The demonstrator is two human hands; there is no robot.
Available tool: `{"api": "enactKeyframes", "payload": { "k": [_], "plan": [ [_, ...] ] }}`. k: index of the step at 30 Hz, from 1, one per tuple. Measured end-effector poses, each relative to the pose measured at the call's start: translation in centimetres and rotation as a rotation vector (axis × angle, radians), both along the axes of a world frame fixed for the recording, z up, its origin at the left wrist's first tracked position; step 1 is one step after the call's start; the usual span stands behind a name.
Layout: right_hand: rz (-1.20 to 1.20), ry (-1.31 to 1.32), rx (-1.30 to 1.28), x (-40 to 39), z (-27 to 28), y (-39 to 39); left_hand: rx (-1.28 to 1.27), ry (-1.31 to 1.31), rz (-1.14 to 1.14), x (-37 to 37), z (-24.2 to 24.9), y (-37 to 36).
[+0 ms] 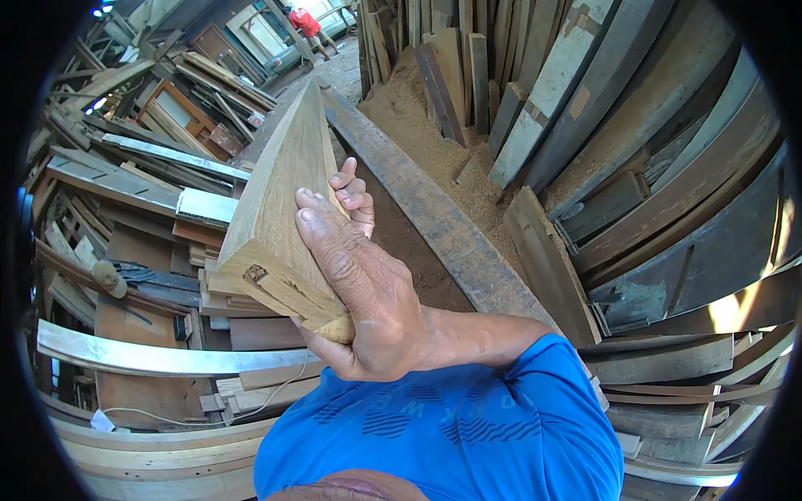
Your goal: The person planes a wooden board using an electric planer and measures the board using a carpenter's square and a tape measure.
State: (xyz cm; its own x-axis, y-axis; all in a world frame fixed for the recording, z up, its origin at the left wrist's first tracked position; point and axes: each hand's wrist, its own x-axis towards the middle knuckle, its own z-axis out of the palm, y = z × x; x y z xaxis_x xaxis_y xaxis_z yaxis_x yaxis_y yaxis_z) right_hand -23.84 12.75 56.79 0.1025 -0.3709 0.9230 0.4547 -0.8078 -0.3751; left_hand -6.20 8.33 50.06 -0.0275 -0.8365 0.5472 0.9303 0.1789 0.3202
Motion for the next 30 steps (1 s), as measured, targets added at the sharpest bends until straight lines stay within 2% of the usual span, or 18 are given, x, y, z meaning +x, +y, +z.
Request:
{"api": "enactKeyframes", "payload": {
  "k": [5, 8, 11, 14, 17, 20, 21, 24, 28, 30],
  "plan": [
    [0.015, 0.015, 0.002, -0.8, -0.9, -0.4, 0.038, -0.066, -0.019, -0.7, -1.7, -0.4],
    [0.033, 0.014, 0.099, -2.5, -3.7, -0.6, 0.147, -0.154, -0.009, -0.9, -2.9, -0.5],
    [0.006, 0.168, 0.218, -6.0, -7.8, -0.4, 0.390, -0.254, 0.040, -1.6, -5.4, -0.4],
    [-0.043, 0.457, 0.497, -10.5, -12.6, 0.2, 0.725, -0.253, 0.114, -3.0, -10.2, -0.8],
    [-0.113, 0.737, 0.602, -14.4, -15.4, 1.0, 1.082, -0.265, 0.035, -5.3, -12.4, -0.9],
    [-0.377, 0.850, 0.828, -16.0, -17.8, 3.4, 1.244, -0.367, 0.148, -8.6, -19.8, -1.9],
    [-0.431, 0.990, 0.914, -15.8, -18.4, 3.5, 1.270, -0.333, 0.117, -9.2, -21.9, -2.3],
    [-0.544, 1.064, 1.057, -15.8, -23.6, 3.3, 1.346, -0.281, 0.048, -10.7, -27.3, -3.0],
    [-0.502, 1.071, 1.140, -16.6, -28.6, 2.8, 1.336, -0.422, 0.072, -9.8, -34.7, -3.4],
    [-0.555, 1.260, 1.170, -16.7, -31.8, 2.7, 1.271, -0.506, 0.094, -8.8, -39.8, -3.7]
  ]
}}
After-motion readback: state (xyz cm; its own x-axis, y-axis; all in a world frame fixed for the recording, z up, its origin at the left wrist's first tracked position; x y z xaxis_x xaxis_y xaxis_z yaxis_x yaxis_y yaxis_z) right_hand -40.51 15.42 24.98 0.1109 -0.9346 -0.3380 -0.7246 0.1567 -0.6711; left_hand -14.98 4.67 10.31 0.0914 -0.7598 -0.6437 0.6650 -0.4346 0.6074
